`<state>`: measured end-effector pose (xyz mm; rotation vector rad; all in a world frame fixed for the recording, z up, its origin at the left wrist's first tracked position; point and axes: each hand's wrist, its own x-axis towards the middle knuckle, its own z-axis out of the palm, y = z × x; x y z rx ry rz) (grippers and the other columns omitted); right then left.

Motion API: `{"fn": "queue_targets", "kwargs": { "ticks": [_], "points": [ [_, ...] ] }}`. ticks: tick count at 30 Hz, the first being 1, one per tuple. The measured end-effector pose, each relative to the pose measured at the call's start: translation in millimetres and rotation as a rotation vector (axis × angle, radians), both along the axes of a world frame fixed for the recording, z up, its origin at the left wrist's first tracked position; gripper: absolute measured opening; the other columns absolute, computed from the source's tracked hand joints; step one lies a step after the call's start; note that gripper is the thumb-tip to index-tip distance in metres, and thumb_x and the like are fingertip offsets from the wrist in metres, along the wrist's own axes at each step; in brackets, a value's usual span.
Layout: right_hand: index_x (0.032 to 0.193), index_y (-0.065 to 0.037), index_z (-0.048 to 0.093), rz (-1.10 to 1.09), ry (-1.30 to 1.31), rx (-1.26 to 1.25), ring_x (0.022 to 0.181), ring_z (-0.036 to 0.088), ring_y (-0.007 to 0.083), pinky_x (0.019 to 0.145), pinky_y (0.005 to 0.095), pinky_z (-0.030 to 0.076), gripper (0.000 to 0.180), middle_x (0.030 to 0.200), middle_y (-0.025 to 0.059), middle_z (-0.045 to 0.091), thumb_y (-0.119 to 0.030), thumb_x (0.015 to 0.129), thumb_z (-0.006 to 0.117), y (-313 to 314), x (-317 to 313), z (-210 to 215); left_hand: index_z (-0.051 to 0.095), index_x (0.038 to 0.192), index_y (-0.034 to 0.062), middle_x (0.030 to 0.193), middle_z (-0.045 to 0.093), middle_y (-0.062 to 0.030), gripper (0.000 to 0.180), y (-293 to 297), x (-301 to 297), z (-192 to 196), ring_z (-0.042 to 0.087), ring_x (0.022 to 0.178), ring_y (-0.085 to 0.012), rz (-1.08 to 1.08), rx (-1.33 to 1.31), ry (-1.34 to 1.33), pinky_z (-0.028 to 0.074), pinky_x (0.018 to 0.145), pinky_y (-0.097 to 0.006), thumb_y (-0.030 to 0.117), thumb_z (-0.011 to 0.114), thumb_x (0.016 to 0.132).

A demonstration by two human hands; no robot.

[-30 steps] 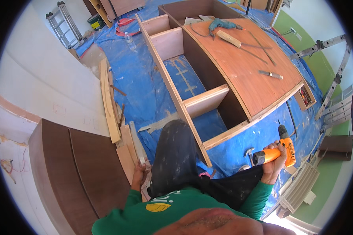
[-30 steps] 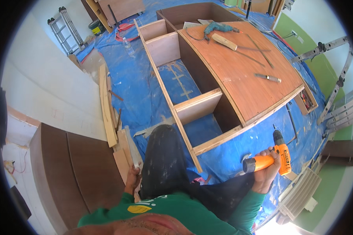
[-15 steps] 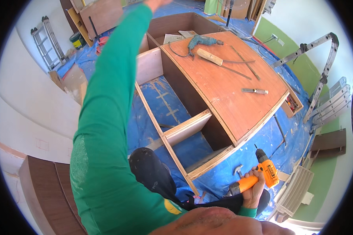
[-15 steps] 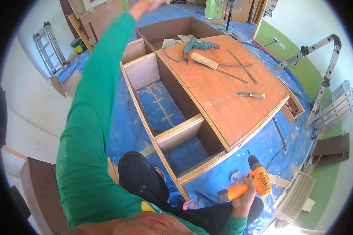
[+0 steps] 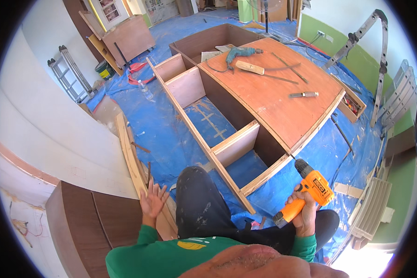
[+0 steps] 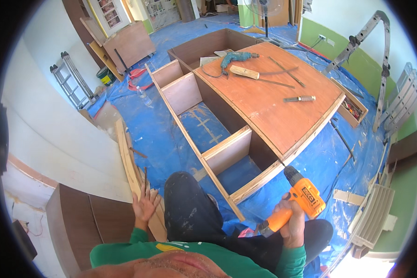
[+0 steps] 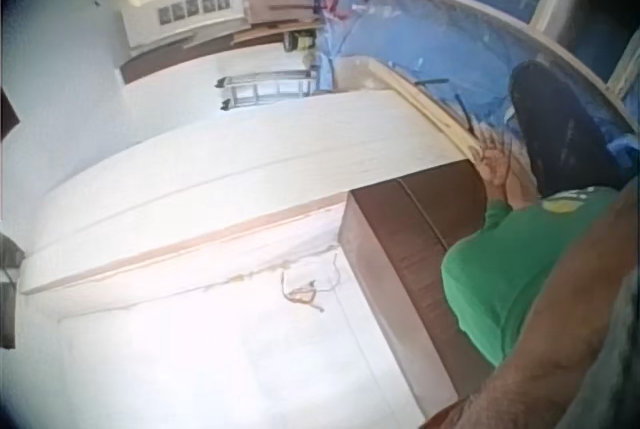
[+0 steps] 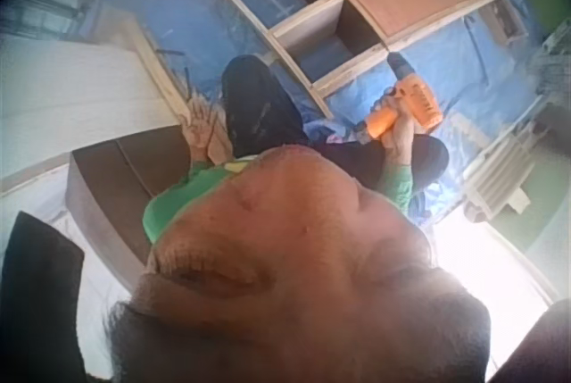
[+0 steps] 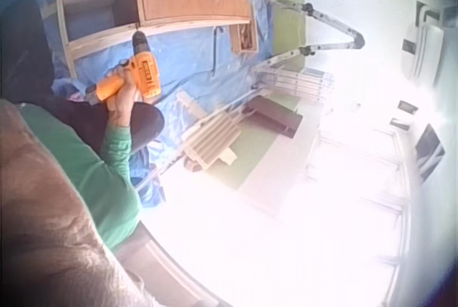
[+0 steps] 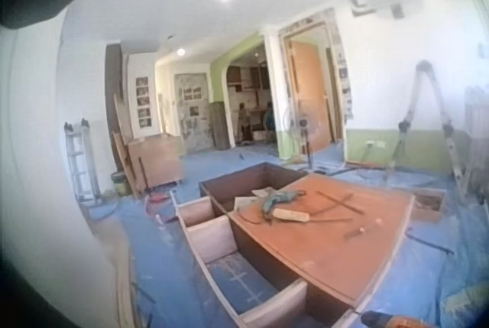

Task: The person assembles a wooden cabinet by attaching a side panel using a cordless drill. They position the panel, drive screws into the frame, and then stand to inspect the work. The person also picks up a small box of hardware and places it on the floor.

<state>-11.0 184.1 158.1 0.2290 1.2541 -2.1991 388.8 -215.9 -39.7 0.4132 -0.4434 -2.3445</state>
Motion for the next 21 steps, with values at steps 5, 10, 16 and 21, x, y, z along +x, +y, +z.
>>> {"fn": "queue_targets", "kwargs": {
  "ticks": [5,10,16,21],
  "points": [
    [0.109,-0.003,0.056,0.075,-0.008,-0.031,0.067,0.06,0.0237,0.063,0.037,0.052,0.026,0.082,0.0081,0.057,-0.003,0.083,0.06,14.3,18.0,-9.9,0.045,0.159,0.0236,0.147,0.061,-0.0033,0.071,81.1,71.5,-49.7,0.052,0.141,-0.0321,-0.127,0.154,-0.135,0.035,0.121,-0.058,0.068,0.045,0.103],
    [0.113,-0.003,0.056,0.073,0.078,-0.016,0.068,0.061,0.0242,0.066,0.0387,0.054,0.031,0.087,0.0084,0.058,0.0,0.082,0.059,37.1,31.6,-8.2,0.033,0.163,0.0119,0.161,0.043,-0.0129,0.076,102.4,14.4,-45.6,0.045,0.145,-0.0342,-0.25,0.04,-0.252,0.034,0.122,-0.052,0.062,0.043,0.106],
    [0.12,-0.003,0.057,0.008,0.099,-0.031,0.069,0.061,0.0216,0.067,0.0381,0.054,0.039,0.088,0.0079,0.059,0.0,0.081,0.06,56.1,45.7,-4.7,0.034,0.162,0.0114,0.149,0.051,-0.0111,0.072,47.0,-43.1,11.1,0.048,0.139,-0.0314,-0.046,-0.278,-0.424,0.039,0.117,-0.05,0.058,0.044,0.108],
    [0.124,0.002,0.055,-0.095,0.154,0.002,0.074,0.059,0.0201,0.074,0.0382,0.053,0.04,0.089,0.0073,0.057,-0.006,0.085,0.059,104.5,52.4,1.6,0.043,0.154,0.0076,0.137,0.061,-0.0105,0.063,-1.5,-128.2,90.8,0.058,0.131,-0.0351,0.092,-0.431,-0.249,0.049,0.109,-0.049,0.051,0.047,0.109]
  ]
}}
